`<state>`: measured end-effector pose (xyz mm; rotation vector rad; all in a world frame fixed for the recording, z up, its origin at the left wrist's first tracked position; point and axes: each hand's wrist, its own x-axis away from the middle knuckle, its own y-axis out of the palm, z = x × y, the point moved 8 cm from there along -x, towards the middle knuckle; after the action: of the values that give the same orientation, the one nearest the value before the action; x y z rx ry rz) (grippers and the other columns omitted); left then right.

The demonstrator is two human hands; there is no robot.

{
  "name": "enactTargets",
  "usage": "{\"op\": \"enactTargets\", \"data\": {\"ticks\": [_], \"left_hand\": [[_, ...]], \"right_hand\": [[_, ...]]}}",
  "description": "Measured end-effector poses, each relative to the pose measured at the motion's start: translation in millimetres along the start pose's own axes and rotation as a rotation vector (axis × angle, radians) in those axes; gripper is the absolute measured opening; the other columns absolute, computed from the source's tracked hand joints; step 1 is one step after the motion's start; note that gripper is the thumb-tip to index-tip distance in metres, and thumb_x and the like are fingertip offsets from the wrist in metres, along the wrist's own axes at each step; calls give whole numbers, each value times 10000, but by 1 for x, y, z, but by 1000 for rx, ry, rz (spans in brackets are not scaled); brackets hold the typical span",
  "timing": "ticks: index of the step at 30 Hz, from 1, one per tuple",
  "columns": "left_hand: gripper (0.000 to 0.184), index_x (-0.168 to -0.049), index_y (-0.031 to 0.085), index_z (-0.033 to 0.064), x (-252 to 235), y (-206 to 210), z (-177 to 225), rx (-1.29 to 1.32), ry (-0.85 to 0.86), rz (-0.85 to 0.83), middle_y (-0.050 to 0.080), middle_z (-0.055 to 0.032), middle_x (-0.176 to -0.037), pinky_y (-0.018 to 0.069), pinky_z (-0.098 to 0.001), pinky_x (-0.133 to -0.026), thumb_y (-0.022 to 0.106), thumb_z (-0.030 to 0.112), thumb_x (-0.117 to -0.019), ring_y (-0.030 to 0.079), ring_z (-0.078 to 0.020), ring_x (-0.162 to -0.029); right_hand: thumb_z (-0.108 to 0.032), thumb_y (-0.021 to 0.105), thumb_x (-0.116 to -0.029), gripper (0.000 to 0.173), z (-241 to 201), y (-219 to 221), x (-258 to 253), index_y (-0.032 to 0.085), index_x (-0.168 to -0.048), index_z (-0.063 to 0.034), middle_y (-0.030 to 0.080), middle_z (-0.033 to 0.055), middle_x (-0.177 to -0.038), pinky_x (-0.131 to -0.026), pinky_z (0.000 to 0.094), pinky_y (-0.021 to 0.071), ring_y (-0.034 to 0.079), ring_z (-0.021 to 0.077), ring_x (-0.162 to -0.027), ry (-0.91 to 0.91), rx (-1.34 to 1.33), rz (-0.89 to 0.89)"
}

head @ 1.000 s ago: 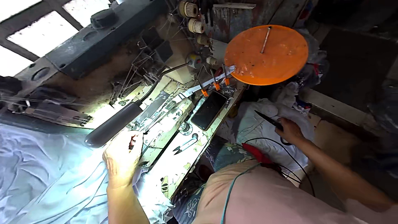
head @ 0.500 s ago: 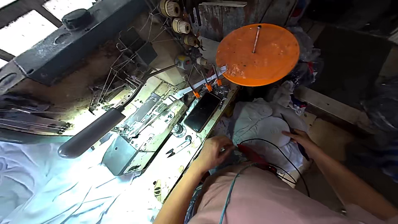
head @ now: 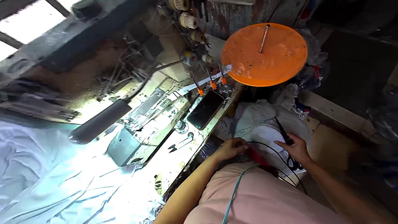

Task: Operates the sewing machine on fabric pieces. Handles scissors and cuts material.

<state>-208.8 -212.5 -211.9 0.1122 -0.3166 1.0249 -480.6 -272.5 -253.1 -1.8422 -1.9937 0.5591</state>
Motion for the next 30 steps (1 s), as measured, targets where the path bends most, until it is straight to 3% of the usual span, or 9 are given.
{"op": "enactTargets", "data": {"ticks": [4, 7, 9, 12, 14, 18, 20, 25, 30], "left_hand": [[500, -1420, 468, -112, -16, 1, 2, -159, -46, 52, 565, -302, -1368, 522, -469, -1001, 620, 156, -1027, 648, -353, -1147], [659, -1485, 417, -108, -35, 2, 7, -409, 56, 105, 460, -326, -1497, 363, -518, -1183, 715, 131, -948, 472, -423, -1400], [615, -1463, 486, -68, -46, 13, 8, -556, 122, 70, 513, -298, -1469, 360, -559, -1173, 727, 140, -938, 484, -434, -1389], [418, -1342, 610, -28, -59, 25, -6, -699, 109, -37, 630, -272, -1315, 447, -650, -1037, 692, 126, -962, 585, -455, -1258], [369, -1304, 631, -35, -56, 25, -4, -734, 114, -53, 646, -274, -1277, 457, -660, -1005, 687, 94, -963, 602, -459, -1228], [296, -1240, 668, -22, -22, 15, 35, -825, 235, 76, 668, -245, -1228, 505, -629, -950, 652, -4, -945, 629, -444, -1178], [294, -1221, 699, 22, 16, 4, 70, -923, 394, 229, 687, -192, -1224, 545, -554, -914, 591, -53, -958, 643, -401, -1172], [239, -1171, 719, 44, 175, -8, 134, -1128, 805, 849, 709, -182, -1231, 480, -489, -1089, 549, 6, -1008, 626, -373, -1253], [201, -1248, 611, 131, 282, -10, 96, -1279, 654, 1359, 635, -112, -1304, 415, -432, -1153, 513, 142, -1072, 557, -259, -1327]], "right_hand": [[-71, 883, -735, 526, -18, 13, 4, 634, -1152, 132, 664, 277, -969, -732, 509, 527, 634, 325, -800, -7, 69, -71], [-92, 872, -719, 703, -36, 31, 17, 570, -1327, 89, 680, 285, -1108, -808, 573, 555, 683, 385, -912, -32, 84, -141], [-128, 859, -711, 735, -39, 44, 24, 570, -1356, 74, 680, 267, -1121, -768, 539, 567, 682, 347, -869, -101, 69, -161], [-191, 853, -676, 568, -48, 50, 32, 686, -1126, 113, 700, 258, -1042, -765, 475, 569, 685, 309, -860, -247, 74, -146], [-213, 857, -658, 539, -44, 46, 30, 694, -1061, 106, 692, 193, -1037, -792, 297, 555, 657, 153, -901, -249, 23, -192], [3, 649, -912, 306, -35, 17, 16, 591, -1095, 240, 667, 210, -977, -770, 153, 511, 599, -18, -825, -128, -60, -262], [-77, 592, -1021, 315, -23, 1, 0, 610, -1057, 235, 645, 227, -911, -778, 195, 490, 567, 33, -800, -64, 89, -194], [-161, 690, -949, 385, -17, -7, -20, 665, -1141, 173, 636, 369, -1185, -982, 455, 522, 638, 418, -1109, -127, 388, -166], [-118, 736, -904, 347, -75, 26, -9, 699, -1071, 184, 517, 466, -1300, -998, 503, 502, 575, 531, -1151, -547, 292, -133]]}}
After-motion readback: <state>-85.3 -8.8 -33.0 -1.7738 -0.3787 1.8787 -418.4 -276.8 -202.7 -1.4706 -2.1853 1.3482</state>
